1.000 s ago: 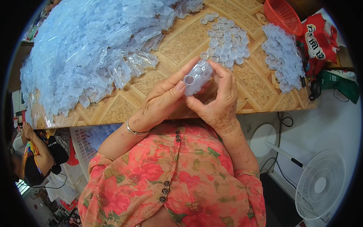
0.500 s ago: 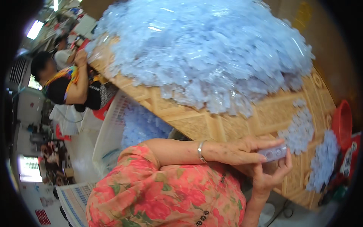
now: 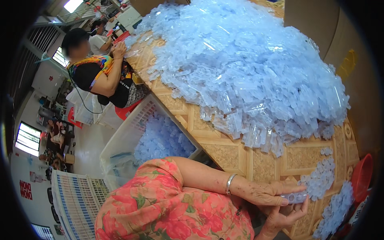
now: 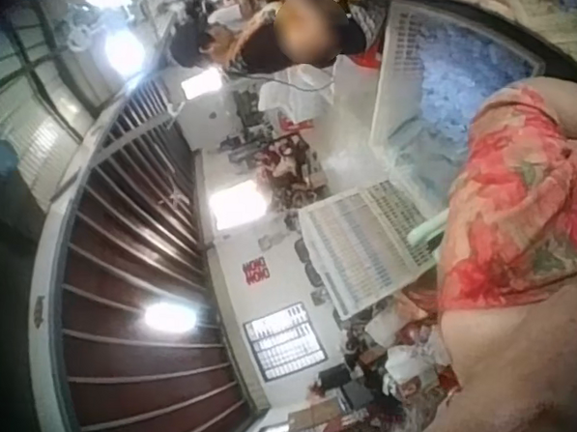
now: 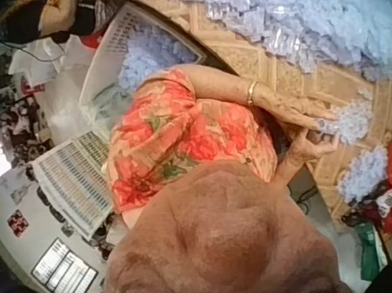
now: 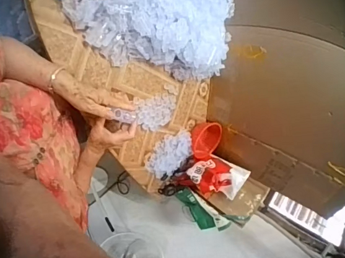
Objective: The person repeatedly picks up small translucent plastic components from a large pile on a wooden table. They insert a smaller circular piece into a larger cylindrical piece and place the assembled unit into a growing stack. The task is performed continuously by hand without tools.
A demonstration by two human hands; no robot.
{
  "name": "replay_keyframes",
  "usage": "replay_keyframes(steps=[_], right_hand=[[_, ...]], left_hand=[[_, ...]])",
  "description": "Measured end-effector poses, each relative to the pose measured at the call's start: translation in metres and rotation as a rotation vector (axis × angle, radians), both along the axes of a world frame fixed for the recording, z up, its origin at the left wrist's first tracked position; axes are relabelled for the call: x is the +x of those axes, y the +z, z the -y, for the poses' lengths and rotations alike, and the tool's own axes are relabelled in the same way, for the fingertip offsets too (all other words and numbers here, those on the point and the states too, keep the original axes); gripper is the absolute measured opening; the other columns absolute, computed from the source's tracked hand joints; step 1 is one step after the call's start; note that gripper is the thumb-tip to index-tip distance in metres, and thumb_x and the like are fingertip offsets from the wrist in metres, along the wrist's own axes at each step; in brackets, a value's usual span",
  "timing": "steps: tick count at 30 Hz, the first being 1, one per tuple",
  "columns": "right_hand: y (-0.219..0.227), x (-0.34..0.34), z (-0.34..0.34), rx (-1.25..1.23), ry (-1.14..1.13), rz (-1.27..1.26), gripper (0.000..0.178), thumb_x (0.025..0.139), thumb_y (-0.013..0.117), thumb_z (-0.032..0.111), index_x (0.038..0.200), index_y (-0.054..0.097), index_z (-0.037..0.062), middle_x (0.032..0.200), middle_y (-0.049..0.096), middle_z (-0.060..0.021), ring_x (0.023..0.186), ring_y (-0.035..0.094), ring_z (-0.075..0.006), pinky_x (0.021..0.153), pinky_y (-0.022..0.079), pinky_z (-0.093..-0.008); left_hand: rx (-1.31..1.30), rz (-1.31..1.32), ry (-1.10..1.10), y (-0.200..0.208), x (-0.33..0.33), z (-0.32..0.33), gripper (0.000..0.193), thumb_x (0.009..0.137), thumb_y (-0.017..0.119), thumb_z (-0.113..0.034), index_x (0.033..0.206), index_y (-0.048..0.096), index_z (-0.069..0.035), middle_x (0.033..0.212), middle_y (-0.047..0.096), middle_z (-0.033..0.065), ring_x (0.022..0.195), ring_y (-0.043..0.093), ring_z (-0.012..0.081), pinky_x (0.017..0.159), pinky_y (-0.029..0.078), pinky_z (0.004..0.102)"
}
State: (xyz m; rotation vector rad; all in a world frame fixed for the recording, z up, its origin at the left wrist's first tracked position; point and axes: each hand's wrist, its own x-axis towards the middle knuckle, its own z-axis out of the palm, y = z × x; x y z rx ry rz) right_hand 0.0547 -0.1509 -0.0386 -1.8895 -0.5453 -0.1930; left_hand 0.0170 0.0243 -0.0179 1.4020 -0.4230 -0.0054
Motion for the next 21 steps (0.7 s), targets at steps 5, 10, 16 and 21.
replay_keyframes(steps=[5,10,16,21], right_hand=[[0.005,0.003,-0.002,0.002,0.012,0.018,0.092,0.085,0.081,0.042,0.150,0.033,-0.0012,0.143,0.049,-0.0254,0.135,0.050,-0.0354,0.109,0.043,-0.0458],[0.000,0.005,0.003,-0.012,0.022,0.040,0.090,0.086,0.081,0.039,0.150,0.032,-0.0012,0.145,0.048,-0.0264,0.136,0.048,-0.0363,0.110,0.042,-0.0461],[0.002,0.004,-0.001,0.050,0.035,-0.023,0.090,0.084,0.081,0.035,0.149,0.030,-0.0009,0.146,0.044,-0.0286,0.136,0.047,-0.0391,0.113,0.040,-0.0488],[-0.004,0.005,0.002,-0.007,-0.008,-0.100,0.092,0.085,0.081,0.040,0.150,0.030,-0.0007,0.147,0.045,-0.0262,0.136,0.047,-0.0354,0.112,0.041,-0.0453]], left_hand=[[-0.326,-0.078,-0.133,-0.008,0.005,0.003,0.068,0.107,0.050,-0.037,0.161,0.022,-0.008,0.152,0.043,0.0117,0.138,0.040,0.0204,0.114,0.033,0.0326],[-0.499,-0.115,-0.207,-0.012,0.007,0.002,0.064,0.107,0.051,-0.033,0.160,0.025,-0.008,0.153,0.043,0.0090,0.139,0.039,0.0189,0.114,0.033,0.0308],[-0.240,-0.060,-0.061,-0.014,0.007,0.009,0.069,0.102,0.057,-0.031,0.160,0.026,-0.008,0.140,0.050,0.0088,0.129,0.045,0.0196,0.107,0.040,0.0352],[0.168,0.051,0.092,-0.010,0.006,0.003,0.068,0.102,0.055,-0.023,0.159,0.023,-0.005,0.141,0.050,0.0199,0.132,0.048,0.0298,0.110,0.038,0.0391]])
